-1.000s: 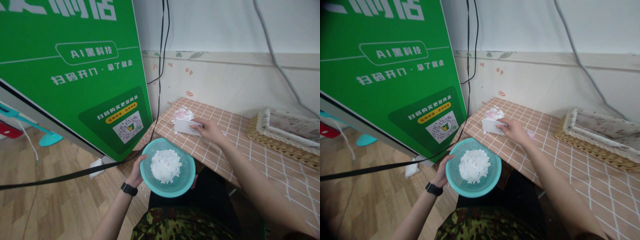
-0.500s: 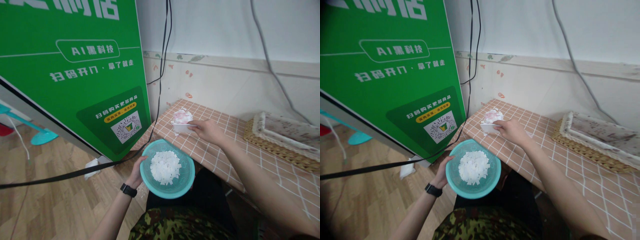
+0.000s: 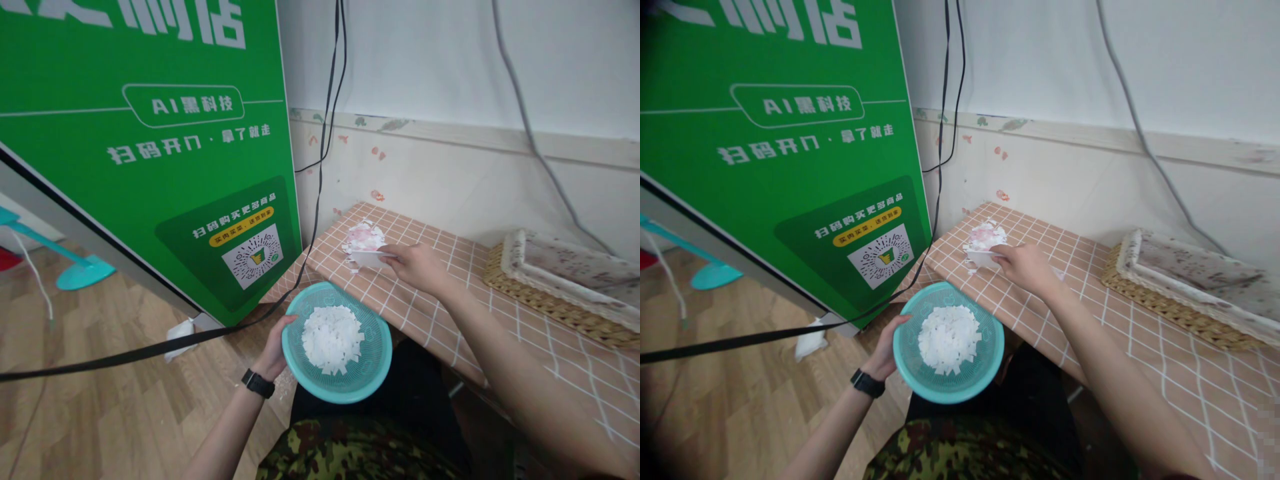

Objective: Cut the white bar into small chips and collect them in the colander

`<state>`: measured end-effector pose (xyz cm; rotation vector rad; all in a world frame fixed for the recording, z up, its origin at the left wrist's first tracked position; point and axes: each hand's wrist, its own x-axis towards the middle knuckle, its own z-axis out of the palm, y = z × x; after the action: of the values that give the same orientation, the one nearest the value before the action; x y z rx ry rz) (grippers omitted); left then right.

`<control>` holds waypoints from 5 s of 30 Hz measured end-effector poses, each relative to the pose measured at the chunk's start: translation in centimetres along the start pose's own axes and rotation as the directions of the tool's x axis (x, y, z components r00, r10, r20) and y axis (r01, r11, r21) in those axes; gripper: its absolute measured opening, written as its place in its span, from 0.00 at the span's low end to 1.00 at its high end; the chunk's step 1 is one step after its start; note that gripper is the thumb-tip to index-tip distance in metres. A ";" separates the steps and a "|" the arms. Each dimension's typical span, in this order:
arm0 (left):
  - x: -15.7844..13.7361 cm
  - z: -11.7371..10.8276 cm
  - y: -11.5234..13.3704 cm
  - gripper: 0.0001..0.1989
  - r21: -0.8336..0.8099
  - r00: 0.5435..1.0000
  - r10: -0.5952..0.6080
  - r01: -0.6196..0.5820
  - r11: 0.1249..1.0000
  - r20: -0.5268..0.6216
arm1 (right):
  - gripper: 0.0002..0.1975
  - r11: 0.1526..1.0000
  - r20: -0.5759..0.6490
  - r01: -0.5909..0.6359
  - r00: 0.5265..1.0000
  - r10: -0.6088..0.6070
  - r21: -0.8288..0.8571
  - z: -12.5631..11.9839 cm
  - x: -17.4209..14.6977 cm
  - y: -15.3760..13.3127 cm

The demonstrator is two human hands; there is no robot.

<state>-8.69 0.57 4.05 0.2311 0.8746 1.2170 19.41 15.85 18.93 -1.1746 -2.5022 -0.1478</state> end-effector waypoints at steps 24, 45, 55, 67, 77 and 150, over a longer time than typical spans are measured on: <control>-0.2 0.5 0.1 0.10 -0.003 0.999 0.000 0.000 1.000 -0.032 | 0.14 1.000 0.033 -0.014 0.999 0.014 -0.008 -1.1 -1.1 0.5; -0.2 -1.0 0.6 0.08 0.003 0.995 0.060 -0.060 0.998 -0.083 | 0.16 0.910 -0.273 -0.364 0.871 0.408 0.199 4.6 -5.2 -0.8; -0.1 0.4 1.4 0.13 -0.013 0.989 0.068 -0.071 0.997 -0.131 | 0.16 0.934 -0.230 -0.292 0.913 0.336 0.205 4.8 -3.9 -1.3; 1.0 -0.2 1.7 0.08 -0.005 0.983 0.108 -0.110 0.994 -0.147 | 0.14 0.919 -0.160 -0.210 0.948 0.275 0.333 4.7 -3.5 -2.0; 0.5 0.5 1.4 0.09 -0.020 0.980 0.145 -0.149 0.989 -0.133 | 0.15 0.906 -0.204 -0.297 0.908 0.366 0.303 4.4 -5.5 -2.2; 0.9 2.4 -5.2 0.11 0.103 0.987 -0.157 0.158 0.982 -0.021 | 0.20 0.973 0.001 -0.066 0.998 0.068 -0.221 3.0 -10.7 -8.3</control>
<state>-3.21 0.07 2.16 0.2339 0.9514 1.0279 18.47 3.54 12.71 -1.3461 -2.4992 -0.4131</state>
